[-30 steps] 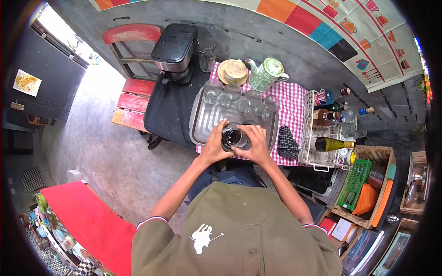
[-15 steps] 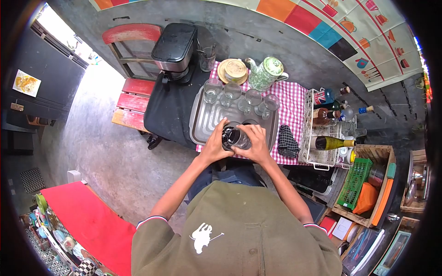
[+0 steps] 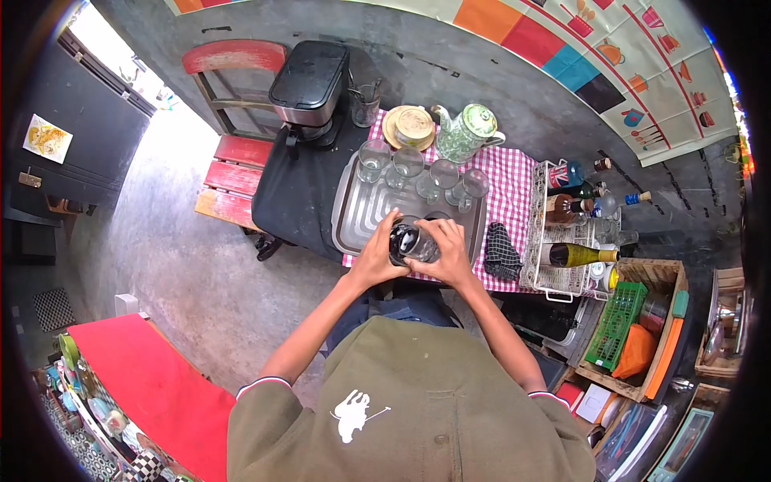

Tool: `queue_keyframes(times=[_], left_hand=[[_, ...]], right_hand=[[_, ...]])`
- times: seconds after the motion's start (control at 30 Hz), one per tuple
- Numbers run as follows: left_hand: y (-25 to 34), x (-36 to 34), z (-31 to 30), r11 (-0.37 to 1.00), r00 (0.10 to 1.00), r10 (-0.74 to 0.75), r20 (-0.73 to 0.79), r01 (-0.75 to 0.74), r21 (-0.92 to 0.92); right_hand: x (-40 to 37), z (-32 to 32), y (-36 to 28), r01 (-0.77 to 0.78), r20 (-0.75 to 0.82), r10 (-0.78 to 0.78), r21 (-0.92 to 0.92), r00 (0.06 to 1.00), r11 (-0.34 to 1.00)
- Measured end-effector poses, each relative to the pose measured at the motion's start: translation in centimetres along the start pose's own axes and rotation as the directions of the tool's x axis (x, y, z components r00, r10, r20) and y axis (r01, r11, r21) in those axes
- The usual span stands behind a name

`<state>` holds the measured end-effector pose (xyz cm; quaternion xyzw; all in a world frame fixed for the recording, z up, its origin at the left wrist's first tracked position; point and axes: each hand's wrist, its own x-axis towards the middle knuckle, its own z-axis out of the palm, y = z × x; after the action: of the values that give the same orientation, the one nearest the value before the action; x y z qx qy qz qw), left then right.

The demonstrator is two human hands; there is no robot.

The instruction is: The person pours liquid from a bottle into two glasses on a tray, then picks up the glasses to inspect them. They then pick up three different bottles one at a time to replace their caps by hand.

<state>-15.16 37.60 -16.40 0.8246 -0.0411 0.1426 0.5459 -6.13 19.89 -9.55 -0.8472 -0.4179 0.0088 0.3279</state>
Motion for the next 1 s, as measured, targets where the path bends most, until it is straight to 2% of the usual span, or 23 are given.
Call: queue_keyframes(times=[1.0], left_hand=[[0.41, 0.45, -0.01, 1.0, 0.999, -0.008, -0.031, 0.008, -0.01]], right_hand=[[0.7, -0.01, 0.43, -0.025, 0.066, 0.025, 0.01, 0.997, 1.0]])
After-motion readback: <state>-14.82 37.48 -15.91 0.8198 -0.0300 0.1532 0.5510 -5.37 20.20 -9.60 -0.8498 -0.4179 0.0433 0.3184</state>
